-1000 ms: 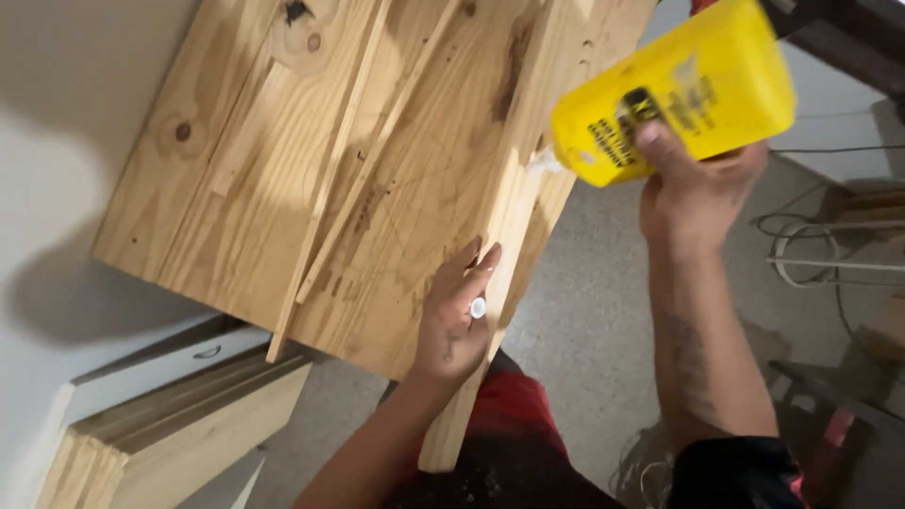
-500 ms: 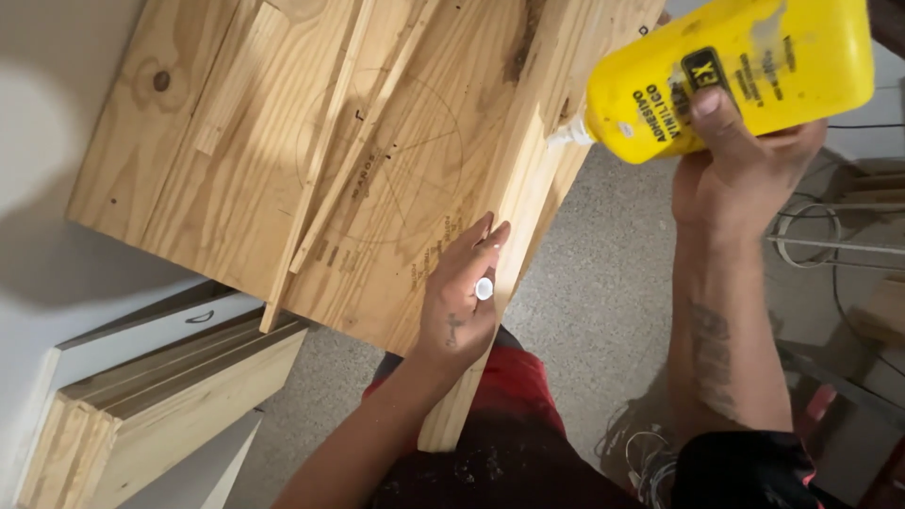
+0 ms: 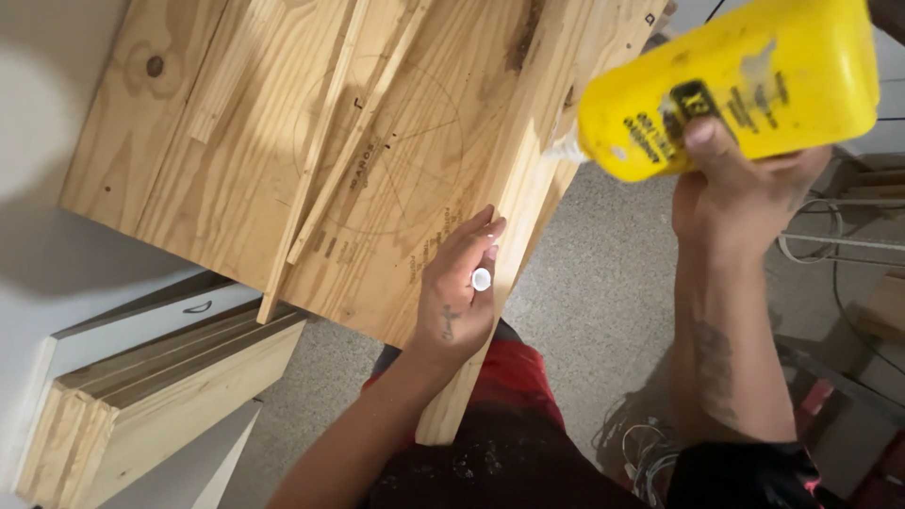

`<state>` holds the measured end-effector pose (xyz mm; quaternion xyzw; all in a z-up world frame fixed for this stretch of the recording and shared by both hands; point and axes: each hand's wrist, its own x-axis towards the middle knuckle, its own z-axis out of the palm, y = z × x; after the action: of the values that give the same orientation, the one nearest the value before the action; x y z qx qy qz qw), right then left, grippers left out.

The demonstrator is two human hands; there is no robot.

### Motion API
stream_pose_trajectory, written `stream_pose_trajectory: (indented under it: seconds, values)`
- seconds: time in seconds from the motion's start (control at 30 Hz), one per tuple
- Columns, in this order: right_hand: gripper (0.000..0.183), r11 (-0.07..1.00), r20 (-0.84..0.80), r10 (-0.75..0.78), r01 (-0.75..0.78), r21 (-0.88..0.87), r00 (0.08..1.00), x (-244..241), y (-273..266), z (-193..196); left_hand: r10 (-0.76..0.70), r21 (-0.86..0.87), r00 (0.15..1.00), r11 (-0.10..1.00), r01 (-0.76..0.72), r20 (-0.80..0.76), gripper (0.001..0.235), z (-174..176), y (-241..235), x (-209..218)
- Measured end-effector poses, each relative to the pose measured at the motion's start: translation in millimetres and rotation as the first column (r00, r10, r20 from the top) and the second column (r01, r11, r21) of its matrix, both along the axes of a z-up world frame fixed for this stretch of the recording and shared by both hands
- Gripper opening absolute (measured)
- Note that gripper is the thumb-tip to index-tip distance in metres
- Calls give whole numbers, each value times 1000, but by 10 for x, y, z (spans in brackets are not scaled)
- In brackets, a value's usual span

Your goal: Attaching thin wooden strips to a board using wood glue and wiping away the excess.

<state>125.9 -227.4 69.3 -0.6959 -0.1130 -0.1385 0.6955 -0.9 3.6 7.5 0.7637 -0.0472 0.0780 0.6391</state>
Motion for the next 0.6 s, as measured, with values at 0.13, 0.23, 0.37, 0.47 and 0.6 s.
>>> stream_pose_trajectory:
  seconds: [0.13, 0.23, 0.37, 0.47, 0.6]
  values:
    - [41, 1000, 13, 21, -21, 1, 1000, 46, -26, -44, -3, -19, 999, 1000, 2, -35, 31, 20, 10, 9]
    - [42, 1000, 109, 5, -4, -4, 994, 168, -155, -192, 8, -4, 1000, 1000, -8, -29, 28, 29, -5, 5]
    - [46, 1000, 128, -13, 12, 4, 992, 211, -221, -225, 19, -49, 1000, 999, -19, -8, 34, -34, -9, -13]
    - [41, 1000, -14, 19, -19, 13, 1000, 25, -36, -18, 29, -38, 999, 999, -30, -23, 30, -51, -24, -31]
    - [25, 981, -161, -57, 86, 176, 985, -241, 57, 130, 53, -51, 994, 997, -58, -100, 30, 65, -19, 6]
